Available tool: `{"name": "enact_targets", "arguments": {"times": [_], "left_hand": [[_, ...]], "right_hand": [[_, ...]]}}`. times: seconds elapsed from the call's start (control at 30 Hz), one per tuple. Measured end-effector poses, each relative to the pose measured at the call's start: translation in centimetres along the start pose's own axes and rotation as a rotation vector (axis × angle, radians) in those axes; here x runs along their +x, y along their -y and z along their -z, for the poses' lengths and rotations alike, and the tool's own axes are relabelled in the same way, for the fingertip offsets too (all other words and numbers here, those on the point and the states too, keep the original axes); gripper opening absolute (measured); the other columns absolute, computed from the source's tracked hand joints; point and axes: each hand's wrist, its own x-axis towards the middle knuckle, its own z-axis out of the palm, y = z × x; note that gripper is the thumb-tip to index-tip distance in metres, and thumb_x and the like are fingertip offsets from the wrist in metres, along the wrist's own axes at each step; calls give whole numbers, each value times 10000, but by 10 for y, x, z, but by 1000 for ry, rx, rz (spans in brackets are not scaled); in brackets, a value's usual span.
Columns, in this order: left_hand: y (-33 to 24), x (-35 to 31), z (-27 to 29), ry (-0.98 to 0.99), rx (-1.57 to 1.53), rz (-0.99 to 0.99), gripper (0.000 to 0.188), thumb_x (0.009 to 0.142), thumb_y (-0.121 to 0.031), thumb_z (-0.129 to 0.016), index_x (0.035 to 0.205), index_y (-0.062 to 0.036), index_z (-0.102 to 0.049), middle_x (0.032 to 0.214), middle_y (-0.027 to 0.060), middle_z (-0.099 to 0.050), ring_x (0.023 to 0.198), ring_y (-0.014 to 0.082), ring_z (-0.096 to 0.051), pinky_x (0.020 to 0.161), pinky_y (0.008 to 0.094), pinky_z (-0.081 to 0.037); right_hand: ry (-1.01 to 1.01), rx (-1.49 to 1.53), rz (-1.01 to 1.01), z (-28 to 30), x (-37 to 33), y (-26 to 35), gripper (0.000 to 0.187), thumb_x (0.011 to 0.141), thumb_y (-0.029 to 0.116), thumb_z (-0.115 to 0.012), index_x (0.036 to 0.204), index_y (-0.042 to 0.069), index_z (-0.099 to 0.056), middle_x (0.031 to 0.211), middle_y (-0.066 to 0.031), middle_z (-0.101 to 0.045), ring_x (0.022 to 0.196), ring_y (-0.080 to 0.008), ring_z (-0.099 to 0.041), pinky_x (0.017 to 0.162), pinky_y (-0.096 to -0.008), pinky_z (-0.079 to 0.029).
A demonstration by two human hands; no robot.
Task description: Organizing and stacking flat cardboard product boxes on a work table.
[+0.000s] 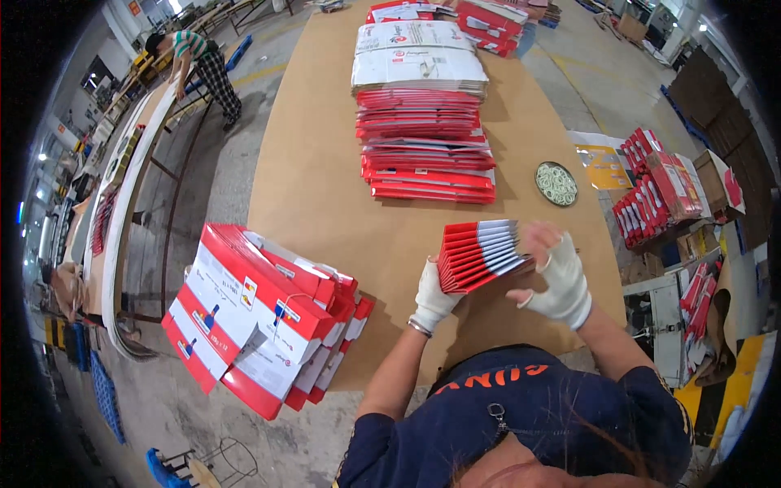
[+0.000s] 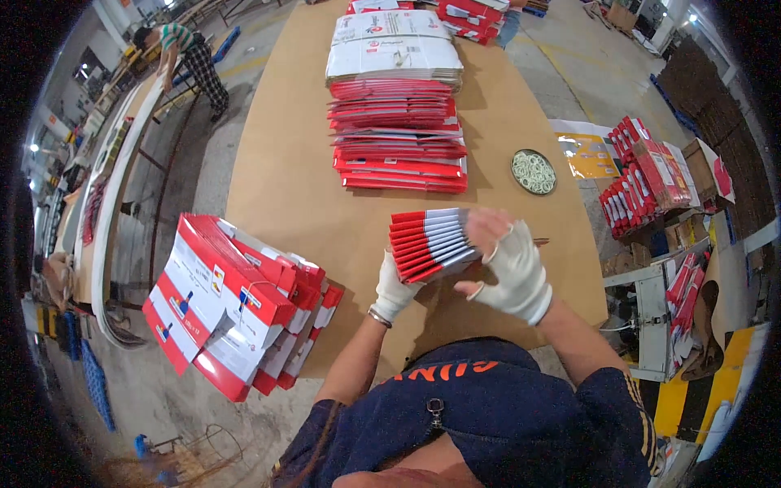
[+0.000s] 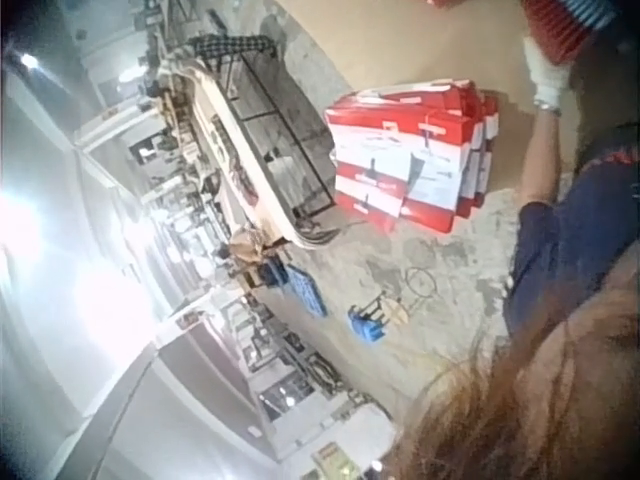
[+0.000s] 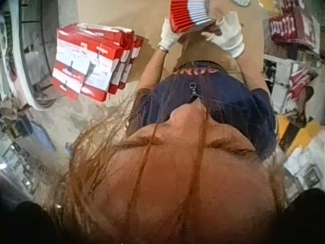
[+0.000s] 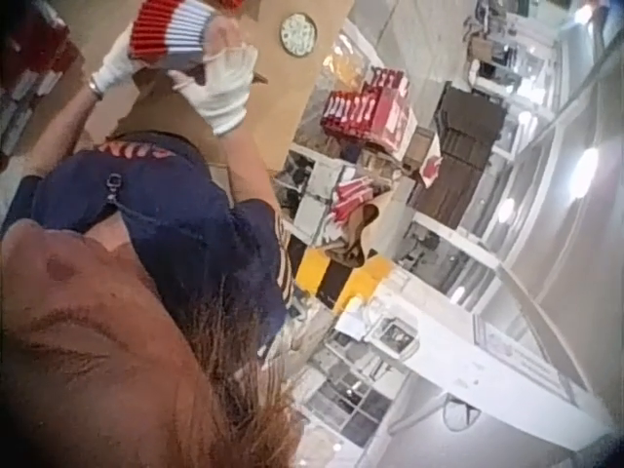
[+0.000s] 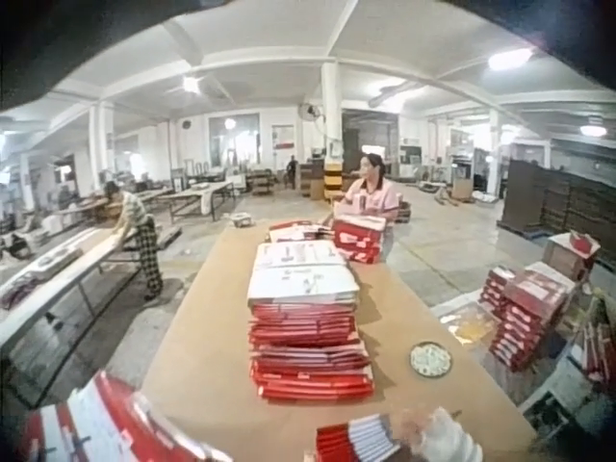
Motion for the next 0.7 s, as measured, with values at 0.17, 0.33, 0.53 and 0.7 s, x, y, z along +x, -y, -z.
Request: {"name": "enact_targets", "arguments": {"times": [0.17, 0.33, 0.53, 0.7], "left_hand": [[-25, 1, -16, 31, -548, 277, 433, 798, -88, -649, 1159, -19, -421, 1112, 125, -569, 1002, 210, -577, 789, 324, -509], [9, 3, 1, -32, 414, -211, 548, 693, -127, -751, 1132, -21, -443, 1042, 133, -591, 918, 242, -600, 764, 329, -499], [21, 11, 8, -89, 462, -217, 549, 660, -153, -771, 1101, -23, -473, 1010, 134, -598, 883, 268, -604, 760, 342, -490], [2, 10, -10, -78, -284, 100, 373, 792, -133, -650, 1108, -23, -485, 1043, 123, -607, 907, 252, -609, 768, 329, -495]], "right_hand": [[64, -170, 123, -18, -8, 18, 566, 637, 267, -718, 1139, 66, -552, 1189, -92, -503, 1133, -299, -463, 964, -484, -342], [14, -108, 74, -27, -13, 27, 518, 620, 228, -719, 1089, 74, -560, 1143, -84, -513, 1110, -284, -474, 963, -489, -342], [6, -162, 55, -27, -5, 29, 474, 609, 213, -723, 1036, 95, -552, 1075, -66, -530, 1039, -266, -500, 929, -466, -361], [2, -162, 61, -22, 1, 31, 540, 609, 220, -727, 1095, 77, -540, 958, -75, -541, 866, -259, -523, 786, -420, -407]]}}
